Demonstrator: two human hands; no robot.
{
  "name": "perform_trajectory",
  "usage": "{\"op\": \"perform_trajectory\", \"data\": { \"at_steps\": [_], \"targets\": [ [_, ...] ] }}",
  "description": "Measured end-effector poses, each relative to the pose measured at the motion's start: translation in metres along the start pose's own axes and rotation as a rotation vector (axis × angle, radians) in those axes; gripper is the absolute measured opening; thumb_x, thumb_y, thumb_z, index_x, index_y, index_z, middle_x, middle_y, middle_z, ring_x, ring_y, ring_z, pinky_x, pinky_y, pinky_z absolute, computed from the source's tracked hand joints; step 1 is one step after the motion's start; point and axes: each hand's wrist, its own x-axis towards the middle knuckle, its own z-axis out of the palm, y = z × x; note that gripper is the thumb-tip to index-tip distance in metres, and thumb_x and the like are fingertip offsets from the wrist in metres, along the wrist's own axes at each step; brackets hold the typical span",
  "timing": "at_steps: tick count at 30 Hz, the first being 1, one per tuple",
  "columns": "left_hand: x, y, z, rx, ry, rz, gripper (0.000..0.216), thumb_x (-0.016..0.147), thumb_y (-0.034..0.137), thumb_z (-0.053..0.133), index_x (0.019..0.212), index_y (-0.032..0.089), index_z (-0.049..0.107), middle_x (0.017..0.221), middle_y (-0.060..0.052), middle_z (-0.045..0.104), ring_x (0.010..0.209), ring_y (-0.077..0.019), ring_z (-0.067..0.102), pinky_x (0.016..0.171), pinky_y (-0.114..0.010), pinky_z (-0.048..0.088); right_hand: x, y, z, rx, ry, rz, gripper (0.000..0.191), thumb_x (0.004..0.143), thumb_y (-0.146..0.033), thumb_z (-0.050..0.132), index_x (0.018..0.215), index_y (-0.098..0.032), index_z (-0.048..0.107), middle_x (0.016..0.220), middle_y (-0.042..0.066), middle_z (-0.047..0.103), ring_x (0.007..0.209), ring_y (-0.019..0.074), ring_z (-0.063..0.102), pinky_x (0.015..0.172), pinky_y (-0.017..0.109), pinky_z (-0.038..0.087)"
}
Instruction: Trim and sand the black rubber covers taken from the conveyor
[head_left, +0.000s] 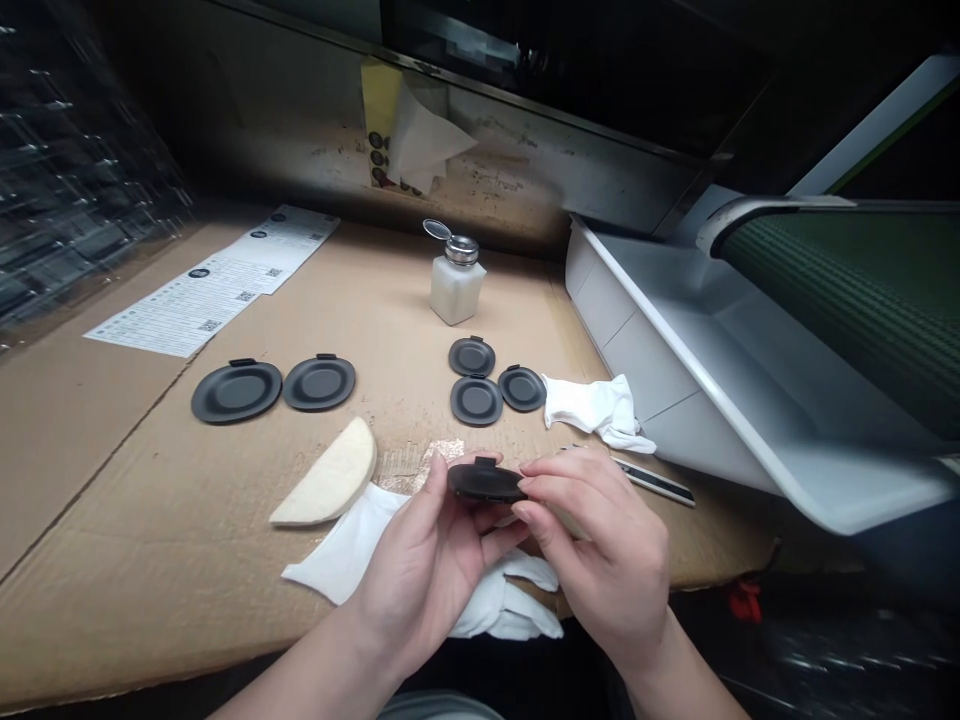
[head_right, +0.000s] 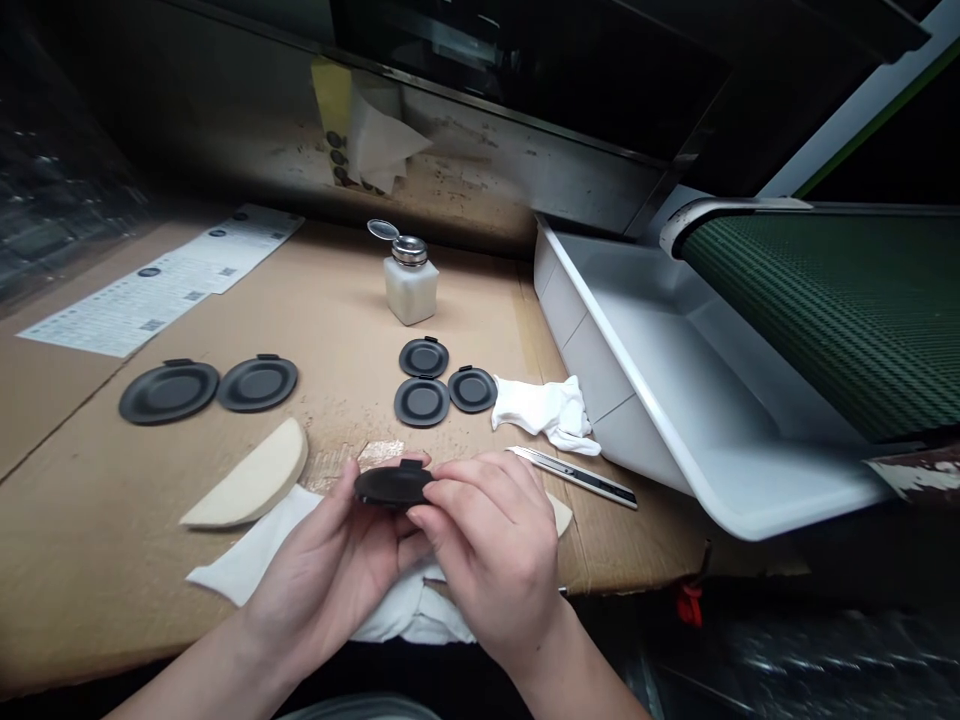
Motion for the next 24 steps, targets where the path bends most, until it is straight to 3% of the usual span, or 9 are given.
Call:
{"op": "perform_trajectory", "data": {
  "at_steps": [9,13,18,24],
  "targets": [
    [-0.003,0.001,-0.005,-0.009,0.002,0.013,0.032,0.088,0.036,0.041,0.100,0.016,0.063,0.100,-0.011,0.066,0.098,-0.0201,0.058,0.084,-0.032,0.046,-0.011,0.004,-0.002,0.033,-0.078,-0.039,0.010,0.076,-0.011,0.061,0.083,-0.018,0.064,0.087,0.006,0.065,0.083,0.0171,0.058,0.075,0.035,0.049],
    [-0.006,0.003,-0.007,0.098,-0.051,0.057,0.029,0.082,0.026,0.053,0.109,0.018,0.061,0.108,-0.011,0.064,0.102,-0.0207,0.056,0.088,-0.031,0.042,-0.017,0.012,-0.006,0.074,-0.111,-0.020,0.012,0.075,-0.020,0.065,0.088,-0.019,0.064,0.089,0.006,0.065,0.084,0.0178,0.059,0.075,0.035,0.050],
    [-0.005,0.002,-0.007,0.247,-0.135,0.034,0.058,0.065,0.017,0.072,0.120,0.024,0.054,0.118,-0.009,0.059,0.116,-0.0241,0.048,0.096,-0.030,0.035,-0.014,0.012,-0.010,0.080,-0.037,0.056,0.025,0.077,-0.017,0.064,0.101,-0.021,0.060,0.094,0.004,0.065,0.089,0.0166,0.059,0.079,0.033,0.049],
    [-0.005,-0.001,-0.011,0.360,-0.196,0.032,0.071,0.055,0.018,0.080,0.120,0.028,0.053,0.122,-0.008,0.057,0.123,-0.0269,0.041,0.102,-0.036,0.030,-0.008,0.012,-0.013,-0.006,-0.047,0.015,0.018,0.080,-0.010,0.056,0.093,-0.020,0.065,0.092,0.005,0.064,0.087,0.0157,0.058,0.078,0.031,0.049]
  ]
}}
